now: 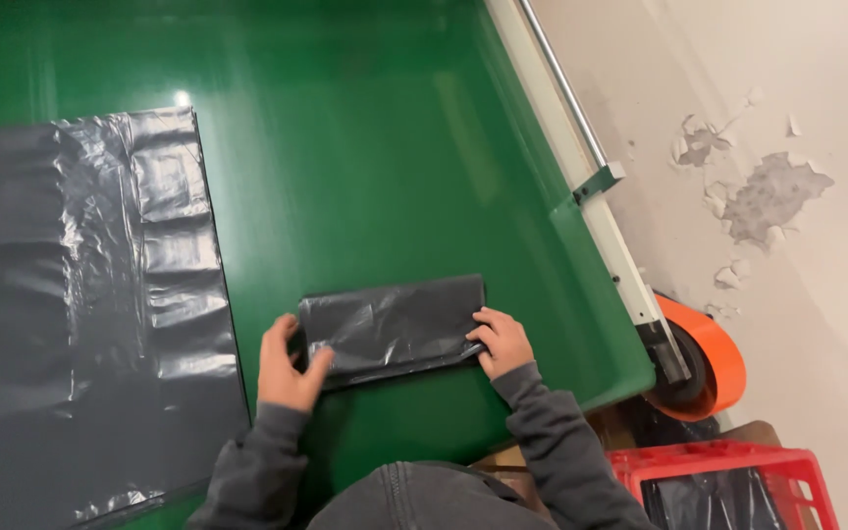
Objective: Folding plastic bags coming off a conveyor belt and placing them in a collection crate.
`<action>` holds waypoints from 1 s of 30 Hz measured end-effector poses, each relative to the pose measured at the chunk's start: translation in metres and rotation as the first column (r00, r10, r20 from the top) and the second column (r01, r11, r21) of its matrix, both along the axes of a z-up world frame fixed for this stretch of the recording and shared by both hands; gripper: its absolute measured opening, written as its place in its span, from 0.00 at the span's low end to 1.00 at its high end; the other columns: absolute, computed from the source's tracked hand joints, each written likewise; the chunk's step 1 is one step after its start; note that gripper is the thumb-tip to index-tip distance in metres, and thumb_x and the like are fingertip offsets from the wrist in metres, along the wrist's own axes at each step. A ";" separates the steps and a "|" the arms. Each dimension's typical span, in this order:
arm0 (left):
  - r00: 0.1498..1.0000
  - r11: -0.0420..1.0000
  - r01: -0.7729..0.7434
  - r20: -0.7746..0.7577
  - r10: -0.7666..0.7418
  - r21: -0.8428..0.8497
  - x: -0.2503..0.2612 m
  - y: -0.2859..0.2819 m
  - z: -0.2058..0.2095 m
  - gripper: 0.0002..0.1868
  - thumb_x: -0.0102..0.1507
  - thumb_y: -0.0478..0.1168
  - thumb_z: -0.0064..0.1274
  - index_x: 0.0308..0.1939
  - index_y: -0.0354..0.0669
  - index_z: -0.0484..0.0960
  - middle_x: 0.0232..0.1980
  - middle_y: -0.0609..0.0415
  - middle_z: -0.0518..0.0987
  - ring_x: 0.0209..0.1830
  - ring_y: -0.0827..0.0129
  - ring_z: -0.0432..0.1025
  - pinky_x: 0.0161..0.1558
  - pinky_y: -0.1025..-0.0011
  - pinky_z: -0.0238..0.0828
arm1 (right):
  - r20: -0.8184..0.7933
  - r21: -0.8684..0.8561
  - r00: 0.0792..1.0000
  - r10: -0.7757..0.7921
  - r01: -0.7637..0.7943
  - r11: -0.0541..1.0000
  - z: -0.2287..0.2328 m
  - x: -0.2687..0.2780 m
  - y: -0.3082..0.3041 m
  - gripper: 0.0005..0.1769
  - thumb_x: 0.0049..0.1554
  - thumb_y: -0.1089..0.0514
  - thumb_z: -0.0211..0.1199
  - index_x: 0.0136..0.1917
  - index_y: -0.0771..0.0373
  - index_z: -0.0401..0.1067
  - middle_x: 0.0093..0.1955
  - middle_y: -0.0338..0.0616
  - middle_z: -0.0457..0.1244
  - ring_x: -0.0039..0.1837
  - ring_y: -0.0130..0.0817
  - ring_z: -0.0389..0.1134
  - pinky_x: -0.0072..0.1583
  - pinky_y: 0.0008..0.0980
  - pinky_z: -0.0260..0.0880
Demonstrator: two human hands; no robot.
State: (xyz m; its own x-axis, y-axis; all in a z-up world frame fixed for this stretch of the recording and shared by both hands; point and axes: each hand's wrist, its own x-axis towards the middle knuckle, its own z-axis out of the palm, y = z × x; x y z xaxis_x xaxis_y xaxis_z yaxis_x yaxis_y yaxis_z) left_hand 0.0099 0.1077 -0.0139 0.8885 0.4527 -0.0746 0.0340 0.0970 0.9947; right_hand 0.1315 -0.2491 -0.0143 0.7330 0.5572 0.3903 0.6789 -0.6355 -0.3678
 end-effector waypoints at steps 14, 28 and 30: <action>0.492 0.300 0.808 -0.301 -0.817 0.507 0.031 -0.050 0.041 0.13 0.62 0.49 0.53 0.41 0.48 0.86 0.39 0.53 0.84 0.39 0.57 0.80 0.43 0.65 0.74 | -0.171 0.129 0.852 0.495 -0.479 0.868 -0.046 -0.101 0.054 0.32 0.48 0.69 0.60 0.67 0.60 0.69 0.76 0.54 0.62 0.79 0.50 0.61 0.79 0.54 0.59; 0.877 0.551 0.459 -0.453 -0.158 0.697 0.088 -0.089 -0.007 0.26 0.62 0.65 0.55 0.46 0.47 0.80 0.41 0.48 0.83 0.40 0.50 0.77 0.43 0.54 0.75 | -0.837 0.294 0.034 0.545 0.869 0.398 -0.088 -0.033 -0.027 0.26 0.61 0.57 0.53 0.72 0.60 0.59 0.65 0.48 0.64 0.63 0.49 0.67 0.60 0.52 0.70; 0.895 0.580 0.405 -0.437 -0.091 0.707 0.075 -0.079 -0.006 0.27 0.62 0.64 0.55 0.48 0.46 0.77 0.45 0.50 0.83 0.43 0.51 0.77 0.44 0.55 0.74 | -0.901 0.219 -0.011 0.434 0.852 0.476 -0.082 -0.032 -0.043 0.24 0.60 0.57 0.54 0.70 0.58 0.60 0.61 0.48 0.64 0.58 0.51 0.68 0.54 0.54 0.72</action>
